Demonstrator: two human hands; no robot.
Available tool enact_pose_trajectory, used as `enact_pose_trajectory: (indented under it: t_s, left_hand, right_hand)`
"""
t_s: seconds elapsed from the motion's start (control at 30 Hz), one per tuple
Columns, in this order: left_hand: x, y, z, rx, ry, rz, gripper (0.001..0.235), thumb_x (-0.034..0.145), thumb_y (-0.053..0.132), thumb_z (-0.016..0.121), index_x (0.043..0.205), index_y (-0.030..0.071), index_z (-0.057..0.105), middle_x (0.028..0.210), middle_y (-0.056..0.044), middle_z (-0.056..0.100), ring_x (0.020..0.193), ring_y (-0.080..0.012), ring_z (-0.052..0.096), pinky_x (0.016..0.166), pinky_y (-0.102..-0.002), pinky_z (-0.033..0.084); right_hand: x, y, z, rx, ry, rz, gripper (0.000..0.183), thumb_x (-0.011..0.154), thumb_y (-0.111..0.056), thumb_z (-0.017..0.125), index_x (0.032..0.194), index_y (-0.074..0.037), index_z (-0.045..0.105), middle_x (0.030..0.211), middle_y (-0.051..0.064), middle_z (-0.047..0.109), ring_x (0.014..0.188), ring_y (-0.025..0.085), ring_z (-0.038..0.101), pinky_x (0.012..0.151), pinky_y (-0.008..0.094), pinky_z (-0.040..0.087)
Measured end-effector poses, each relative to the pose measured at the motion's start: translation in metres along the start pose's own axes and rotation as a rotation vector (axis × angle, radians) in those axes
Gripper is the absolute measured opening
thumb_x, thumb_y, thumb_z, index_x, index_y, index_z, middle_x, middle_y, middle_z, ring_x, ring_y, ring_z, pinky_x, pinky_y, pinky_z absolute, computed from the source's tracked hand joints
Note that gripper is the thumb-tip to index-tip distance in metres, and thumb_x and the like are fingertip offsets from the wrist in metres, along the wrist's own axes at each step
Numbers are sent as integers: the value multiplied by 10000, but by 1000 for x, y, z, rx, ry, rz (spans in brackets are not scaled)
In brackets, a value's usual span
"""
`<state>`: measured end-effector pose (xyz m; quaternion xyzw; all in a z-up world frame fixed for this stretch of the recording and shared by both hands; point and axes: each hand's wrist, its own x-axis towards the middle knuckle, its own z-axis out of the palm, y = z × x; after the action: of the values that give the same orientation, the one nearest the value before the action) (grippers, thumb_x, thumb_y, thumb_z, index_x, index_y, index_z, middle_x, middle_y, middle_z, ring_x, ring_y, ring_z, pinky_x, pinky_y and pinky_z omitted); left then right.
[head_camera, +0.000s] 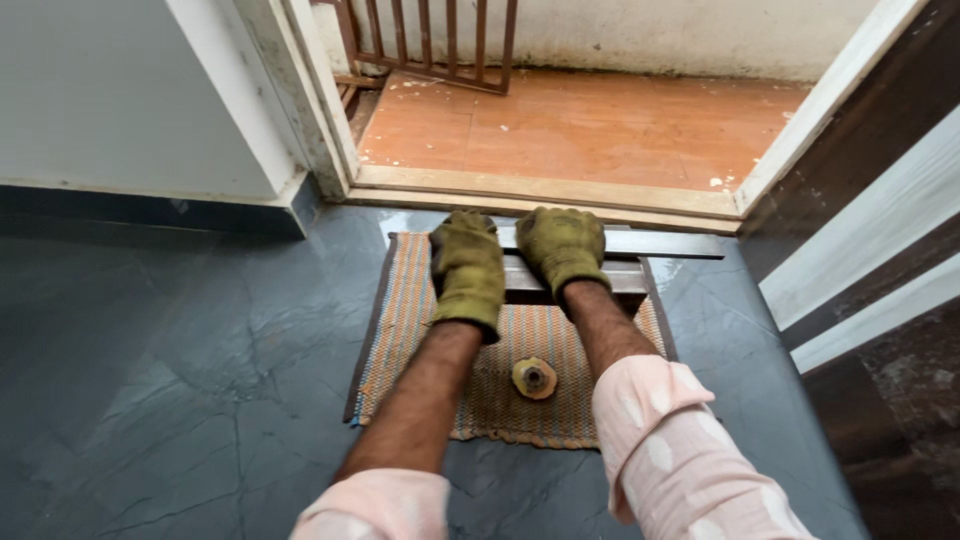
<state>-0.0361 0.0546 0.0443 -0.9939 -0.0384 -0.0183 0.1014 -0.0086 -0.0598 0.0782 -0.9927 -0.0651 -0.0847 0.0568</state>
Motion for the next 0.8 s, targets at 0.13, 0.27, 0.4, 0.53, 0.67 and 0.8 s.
enact_pose_trajectory:
  t_s: [0.13, 0.27, 0.4, 0.53, 0.67, 0.8]
  left_hand:
    - [-1, 12, 3, 157, -164, 70, 614, 910, 101, 719, 1464, 97, 455, 1405, -175, 509, 1258, -306, 510, 966, -511, 516]
    - [-6, 3, 7, 201, -52, 62, 540, 996, 141, 636, 1492, 46, 442, 1301, -221, 592, 1113, -298, 609, 861, -481, 587]
    - [-1, -6, 11, 360, 135, 2, 456, 1033, 203, 617, 1414, -42, 564, 1328, -246, 610, 979, -250, 672, 850, -423, 587]
    - [2, 1, 14, 131, -171, 88, 457, 1016, 153, 653, 1436, 42, 511, 1301, -160, 596, 1167, -281, 579, 990, -468, 538]
    - [10, -3, 11, 358, -10, 81, 567, 942, 197, 670, 1437, 32, 446, 1432, -220, 492, 1284, -346, 503, 1006, -473, 491]
    - [7, -2, 2, 522, -72, 119, 470, 1006, 249, 620, 1408, 6, 593, 1309, -224, 593, 1211, -319, 554, 1008, -429, 472]
  right_hand:
    - [5, -2, 4, -14, -140, 38, 550, 1058, -440, 364, 929, -132, 801, 865, 125, 784, 851, 281, 762, 915, 484, 557]
    - [3, 4, 2, 20, -58, 54, 510, 1018, -458, 406, 997, -143, 808, 969, 152, 770, 944, 335, 730, 926, 488, 553]
    - [-5, -4, 0, 15, -102, 54, 511, 1048, -434, 409, 1051, -131, 821, 1070, 146, 782, 1022, 331, 741, 970, 476, 567]
    - [1, -2, -8, 19, -166, 80, 514, 1050, -452, 388, 1139, -137, 784, 1134, 170, 758, 1090, 337, 707, 1023, 483, 517]
    - [-3, -3, -9, 10, -197, 81, 527, 1052, -467, 359, 1177, -139, 752, 1138, 169, 739, 1108, 334, 678, 1042, 487, 472]
    - [-5, -5, -7, 0, -171, 51, 546, 1054, -464, 353, 1134, -135, 780, 1133, 148, 750, 1140, 305, 675, 1118, 493, 417]
